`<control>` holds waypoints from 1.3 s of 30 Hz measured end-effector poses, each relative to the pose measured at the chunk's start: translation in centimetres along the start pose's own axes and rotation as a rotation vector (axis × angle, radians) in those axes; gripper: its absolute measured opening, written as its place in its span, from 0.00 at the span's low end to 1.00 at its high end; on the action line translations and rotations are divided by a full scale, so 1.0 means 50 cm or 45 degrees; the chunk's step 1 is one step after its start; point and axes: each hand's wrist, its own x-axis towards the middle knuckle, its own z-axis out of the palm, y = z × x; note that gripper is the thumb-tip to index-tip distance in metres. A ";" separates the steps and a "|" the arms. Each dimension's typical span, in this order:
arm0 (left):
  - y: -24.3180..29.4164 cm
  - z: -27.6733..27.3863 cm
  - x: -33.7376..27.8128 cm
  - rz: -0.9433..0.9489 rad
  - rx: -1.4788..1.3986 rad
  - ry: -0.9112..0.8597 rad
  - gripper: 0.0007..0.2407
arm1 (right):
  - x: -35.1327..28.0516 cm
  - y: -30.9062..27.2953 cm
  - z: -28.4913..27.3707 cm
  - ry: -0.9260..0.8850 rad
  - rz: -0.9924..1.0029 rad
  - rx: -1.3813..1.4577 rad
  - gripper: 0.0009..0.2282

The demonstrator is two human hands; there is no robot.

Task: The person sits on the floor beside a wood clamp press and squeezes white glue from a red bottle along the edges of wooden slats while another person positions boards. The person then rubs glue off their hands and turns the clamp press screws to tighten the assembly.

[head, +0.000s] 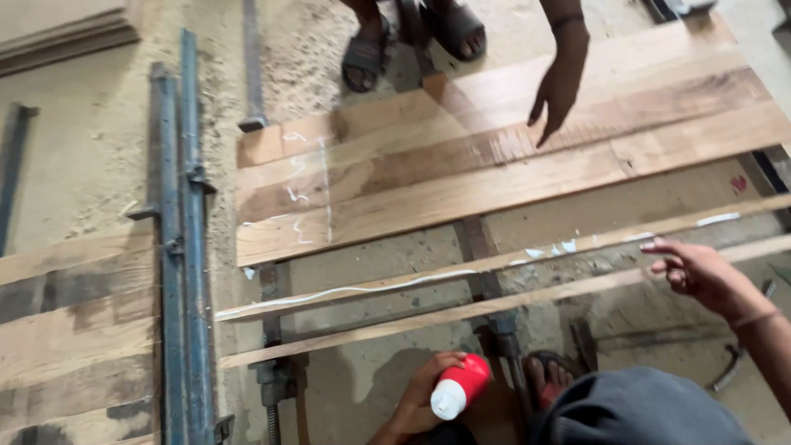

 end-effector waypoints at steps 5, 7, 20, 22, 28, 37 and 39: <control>0.009 -0.004 -0.023 -0.068 -0.059 -0.117 0.19 | -0.070 -0.021 -0.012 -0.153 -0.044 0.100 0.18; -0.044 -0.013 -0.029 -0.115 0.194 -0.153 0.18 | -0.121 -0.079 0.022 -0.302 -0.041 -0.034 0.25; 0.067 -0.003 0.051 -0.181 0.221 -0.209 0.24 | -0.025 -0.073 0.055 -0.015 0.156 -0.078 0.34; 0.058 0.000 0.044 -0.188 0.223 -0.195 0.24 | -0.008 -0.062 0.047 0.042 0.145 -0.051 0.31; 0.059 -0.002 0.048 -0.208 0.254 -0.175 0.24 | -0.046 -0.096 0.061 -0.045 0.162 -0.011 0.29; 0.067 0.007 0.062 -0.226 0.248 -0.144 0.25 | -0.086 -0.142 0.096 -0.082 0.193 -0.230 0.31; 0.059 0.009 0.060 -0.241 0.237 -0.143 0.24 | -0.102 -0.148 0.115 -0.095 0.100 -0.320 0.30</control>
